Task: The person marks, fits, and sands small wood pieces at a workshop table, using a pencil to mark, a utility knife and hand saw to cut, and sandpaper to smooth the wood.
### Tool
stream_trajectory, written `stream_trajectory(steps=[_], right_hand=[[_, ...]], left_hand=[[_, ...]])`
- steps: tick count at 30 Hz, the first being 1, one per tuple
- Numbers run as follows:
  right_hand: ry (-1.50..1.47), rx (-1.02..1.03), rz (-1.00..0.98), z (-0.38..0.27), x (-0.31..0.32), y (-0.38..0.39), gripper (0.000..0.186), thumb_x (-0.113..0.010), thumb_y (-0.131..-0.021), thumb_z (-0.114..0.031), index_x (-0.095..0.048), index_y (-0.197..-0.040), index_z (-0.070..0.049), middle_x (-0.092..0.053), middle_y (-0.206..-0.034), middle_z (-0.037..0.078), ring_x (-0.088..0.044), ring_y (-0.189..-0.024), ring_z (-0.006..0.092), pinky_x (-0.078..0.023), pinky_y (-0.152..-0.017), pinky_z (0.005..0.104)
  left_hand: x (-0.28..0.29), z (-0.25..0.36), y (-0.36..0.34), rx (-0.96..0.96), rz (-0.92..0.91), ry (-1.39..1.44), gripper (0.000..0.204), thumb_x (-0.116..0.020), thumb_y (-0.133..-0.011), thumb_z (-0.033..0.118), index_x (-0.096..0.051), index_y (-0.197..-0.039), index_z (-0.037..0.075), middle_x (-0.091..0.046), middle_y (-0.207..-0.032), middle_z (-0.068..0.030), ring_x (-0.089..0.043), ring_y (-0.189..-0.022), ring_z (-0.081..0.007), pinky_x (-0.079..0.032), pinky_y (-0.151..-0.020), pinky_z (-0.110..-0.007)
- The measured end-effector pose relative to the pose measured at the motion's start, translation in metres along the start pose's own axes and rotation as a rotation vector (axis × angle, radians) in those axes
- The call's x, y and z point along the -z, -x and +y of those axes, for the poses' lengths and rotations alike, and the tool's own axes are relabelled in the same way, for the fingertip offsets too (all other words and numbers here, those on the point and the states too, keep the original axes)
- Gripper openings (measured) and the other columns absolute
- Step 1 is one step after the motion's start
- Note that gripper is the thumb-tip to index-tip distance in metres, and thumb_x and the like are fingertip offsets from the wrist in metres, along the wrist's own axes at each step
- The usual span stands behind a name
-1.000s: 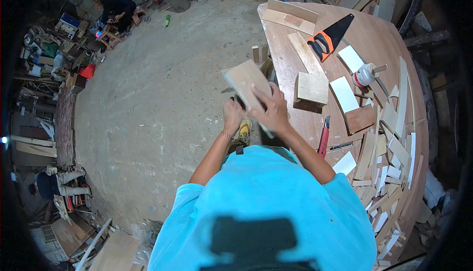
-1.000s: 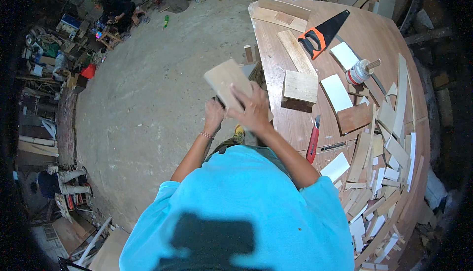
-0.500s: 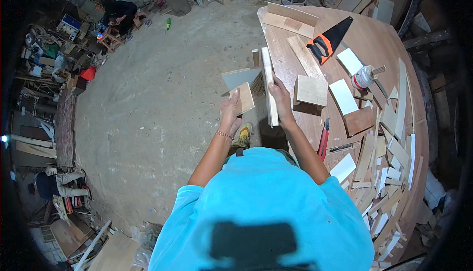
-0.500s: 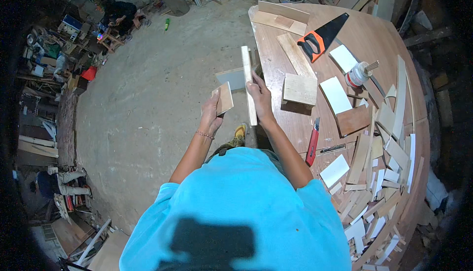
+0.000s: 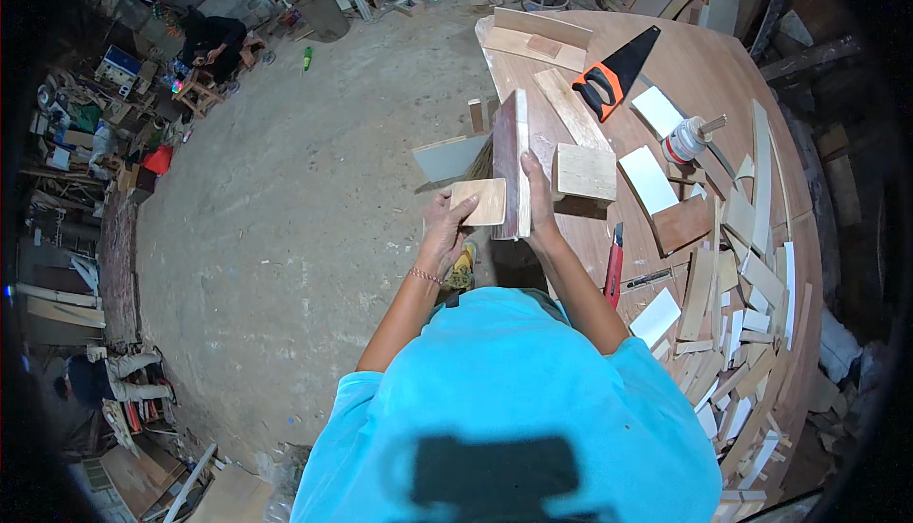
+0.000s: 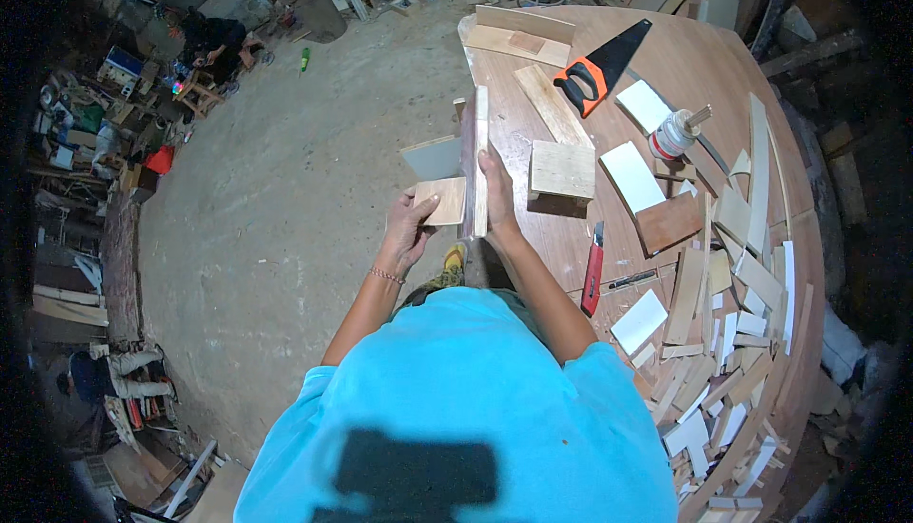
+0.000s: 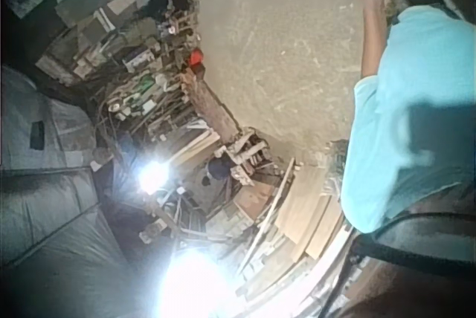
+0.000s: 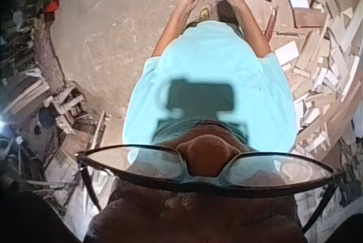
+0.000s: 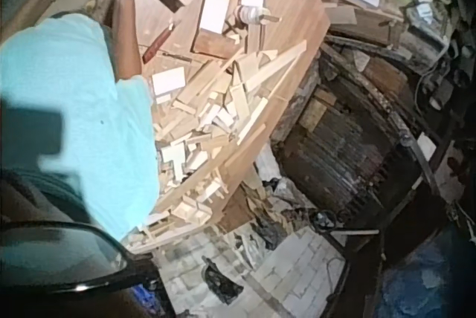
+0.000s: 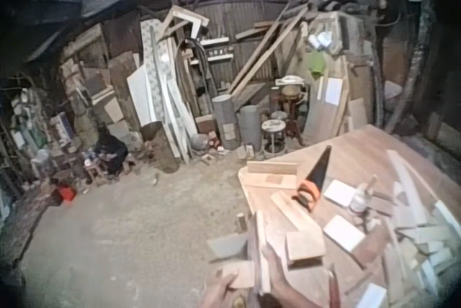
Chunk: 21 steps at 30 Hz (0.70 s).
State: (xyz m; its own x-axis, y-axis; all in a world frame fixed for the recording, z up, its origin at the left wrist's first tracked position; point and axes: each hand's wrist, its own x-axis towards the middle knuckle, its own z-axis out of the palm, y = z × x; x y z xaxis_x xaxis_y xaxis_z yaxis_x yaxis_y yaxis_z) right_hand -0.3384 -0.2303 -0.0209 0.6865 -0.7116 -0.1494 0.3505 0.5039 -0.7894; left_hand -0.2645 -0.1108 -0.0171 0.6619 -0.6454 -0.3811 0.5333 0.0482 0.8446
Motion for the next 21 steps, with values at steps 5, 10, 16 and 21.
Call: stream_trajectory(steps=[5, 10, 16, 21], right_hand=[[0.084, -0.055, -0.094, -0.015, -0.005, -0.001, 0.051, -0.046, -0.084, -0.030, -0.039, -0.123, 0.002, -0.050, -0.107, 0.010, -0.048, -0.095, 0.0142, -0.038, -0.083, 0.0257], [0.511, 0.062, -0.216, -0.012, -0.007, 0.011, 0.054, -0.051, -0.082, -0.030, -0.039, -0.125, 0.000, -0.049, -0.113, 0.011, -0.048, -0.099, 0.0151, -0.038, -0.085, 0.0258], [0.498, 0.063, -0.193, 0.002, -0.006, 0.037, 0.050, -0.056, -0.080, -0.020, -0.041, -0.126, -0.004, -0.054, -0.105, 0.007, -0.049, -0.087, 0.0099, -0.041, -0.078, 0.0232], [0.481, 0.152, -0.146, -0.014, -0.016, 0.013, 0.048, -0.051, -0.083, -0.019, -0.040, -0.125, 0.000, -0.052, -0.109, 0.009, -0.048, -0.091, 0.0103, -0.039, -0.081, 0.0232]], left_hand=[[-0.005, 0.011, 0.008, 0.067, -0.071, 0.015, 0.030, -0.063, -0.075, 0.005, -0.047, -0.100, -0.002, -0.057, -0.093, -0.0109, -0.060, -0.079, -0.0180, -0.051, -0.068, -0.030], [0.006, 0.001, -0.008, -0.114, 0.085, 0.020, 0.022, -0.060, -0.078, 0.008, -0.051, -0.096, -0.004, -0.059, -0.088, -0.0116, -0.060, -0.076, -0.0179, -0.051, -0.065, -0.030], [0.018, 0.013, 0.000, -0.045, 0.080, -0.001, 0.027, -0.056, -0.081, 0.014, -0.048, -0.098, -0.005, -0.058, -0.086, -0.0133, -0.060, -0.074, -0.0205, -0.053, -0.059, -0.032], [0.002, -0.001, 0.010, -0.145, 0.060, -0.060, 0.020, -0.055, -0.080, 0.010, -0.051, -0.094, -0.003, -0.059, -0.082, -0.0104, -0.059, -0.069, -0.0164, -0.050, -0.054, -0.027]])
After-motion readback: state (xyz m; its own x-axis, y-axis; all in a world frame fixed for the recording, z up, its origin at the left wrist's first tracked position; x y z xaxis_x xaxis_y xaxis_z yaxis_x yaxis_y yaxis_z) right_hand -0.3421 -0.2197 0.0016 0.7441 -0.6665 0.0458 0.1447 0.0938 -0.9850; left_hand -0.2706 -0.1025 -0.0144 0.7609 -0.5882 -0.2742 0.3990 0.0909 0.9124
